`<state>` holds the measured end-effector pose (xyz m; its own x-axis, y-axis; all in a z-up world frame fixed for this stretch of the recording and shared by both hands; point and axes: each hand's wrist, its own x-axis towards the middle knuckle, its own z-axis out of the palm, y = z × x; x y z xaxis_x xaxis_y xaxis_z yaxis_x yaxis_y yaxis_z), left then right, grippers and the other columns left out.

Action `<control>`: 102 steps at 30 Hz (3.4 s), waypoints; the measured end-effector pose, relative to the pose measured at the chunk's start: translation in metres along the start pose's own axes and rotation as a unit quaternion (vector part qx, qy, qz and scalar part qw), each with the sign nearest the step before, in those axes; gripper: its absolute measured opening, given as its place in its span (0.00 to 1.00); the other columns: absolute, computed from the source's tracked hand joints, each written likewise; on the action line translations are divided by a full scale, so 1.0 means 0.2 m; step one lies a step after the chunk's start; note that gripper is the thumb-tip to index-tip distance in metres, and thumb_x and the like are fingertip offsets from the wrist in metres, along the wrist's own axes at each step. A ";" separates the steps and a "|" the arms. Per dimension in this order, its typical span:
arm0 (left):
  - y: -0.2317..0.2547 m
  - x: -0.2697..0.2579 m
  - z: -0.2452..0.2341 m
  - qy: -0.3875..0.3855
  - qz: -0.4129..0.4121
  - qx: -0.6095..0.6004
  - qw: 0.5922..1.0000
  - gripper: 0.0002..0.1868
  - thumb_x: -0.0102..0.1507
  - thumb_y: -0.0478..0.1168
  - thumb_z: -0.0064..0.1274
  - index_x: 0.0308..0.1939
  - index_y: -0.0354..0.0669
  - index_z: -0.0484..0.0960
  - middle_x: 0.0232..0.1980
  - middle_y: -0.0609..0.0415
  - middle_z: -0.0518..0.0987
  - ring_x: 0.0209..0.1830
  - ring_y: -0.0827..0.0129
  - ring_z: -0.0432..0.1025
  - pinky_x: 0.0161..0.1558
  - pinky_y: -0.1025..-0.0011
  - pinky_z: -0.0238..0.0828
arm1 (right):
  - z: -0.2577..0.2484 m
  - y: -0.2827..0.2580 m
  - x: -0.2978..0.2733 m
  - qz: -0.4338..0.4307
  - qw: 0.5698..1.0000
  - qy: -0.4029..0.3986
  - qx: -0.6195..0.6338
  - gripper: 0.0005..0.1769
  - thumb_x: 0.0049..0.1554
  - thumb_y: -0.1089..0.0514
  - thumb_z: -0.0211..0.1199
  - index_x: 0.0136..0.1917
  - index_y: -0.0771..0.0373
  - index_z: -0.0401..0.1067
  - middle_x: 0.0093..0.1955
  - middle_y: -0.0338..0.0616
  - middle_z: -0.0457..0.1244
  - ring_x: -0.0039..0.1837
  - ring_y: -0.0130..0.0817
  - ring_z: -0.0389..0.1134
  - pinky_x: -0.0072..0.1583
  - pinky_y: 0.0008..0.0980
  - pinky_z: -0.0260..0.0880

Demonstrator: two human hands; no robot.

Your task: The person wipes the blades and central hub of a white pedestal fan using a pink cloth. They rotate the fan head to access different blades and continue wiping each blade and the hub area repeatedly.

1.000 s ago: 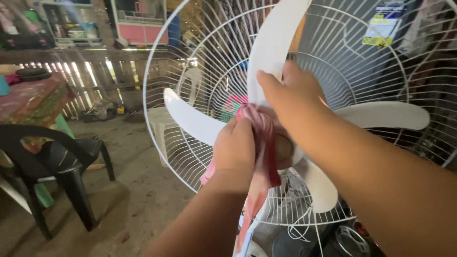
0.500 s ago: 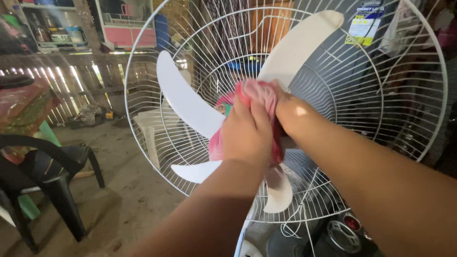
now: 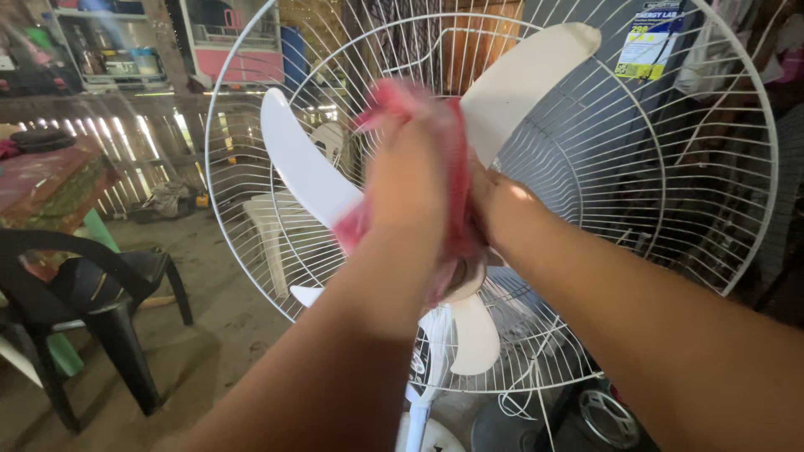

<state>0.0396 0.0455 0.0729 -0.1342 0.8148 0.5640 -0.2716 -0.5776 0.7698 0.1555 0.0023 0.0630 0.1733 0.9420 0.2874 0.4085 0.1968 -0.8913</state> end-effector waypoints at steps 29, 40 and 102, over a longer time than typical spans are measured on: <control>0.42 0.27 0.21 -0.421 -0.233 0.047 0.875 0.12 0.64 0.40 0.45 0.34 0.39 0.83 0.30 0.50 0.83 0.26 0.67 0.75 0.32 0.68 0.75 | -0.01 0.02 0.01 -0.025 0.998 0.012 0.064 0.41 0.63 0.30 0.37 0.69 0.64 0.68 0.59 0.56 0.68 0.59 0.45 0.69 0.59 0.38 0.68; 0.50 0.38 -0.12 -0.130 -0.271 -0.375 0.877 0.17 0.61 0.39 0.33 0.34 0.36 0.78 0.34 0.44 0.83 0.31 0.57 0.79 0.38 0.58 0.80 | 0.01 0.04 0.00 -0.021 0.998 0.038 0.036 0.37 0.63 0.33 0.40 0.69 0.62 0.65 0.61 0.56 0.66 0.60 0.48 0.68 0.60 0.41 0.67; 0.28 0.15 0.12 -0.214 0.053 0.463 0.858 0.33 0.72 0.62 0.20 0.76 0.62 0.65 0.57 0.34 0.80 0.60 0.38 0.74 0.63 0.48 0.63 | 0.07 -0.01 -0.11 0.066 0.997 0.031 0.018 0.48 0.68 0.27 0.32 0.50 0.74 0.73 0.36 0.52 0.64 0.38 0.41 0.63 0.43 0.41 0.62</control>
<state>0.0425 0.0370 0.1405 0.3058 0.7764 0.5511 0.6211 -0.6014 0.5025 0.1377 -0.0156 0.0532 0.2799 0.9417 0.1867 0.3460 0.0825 -0.9346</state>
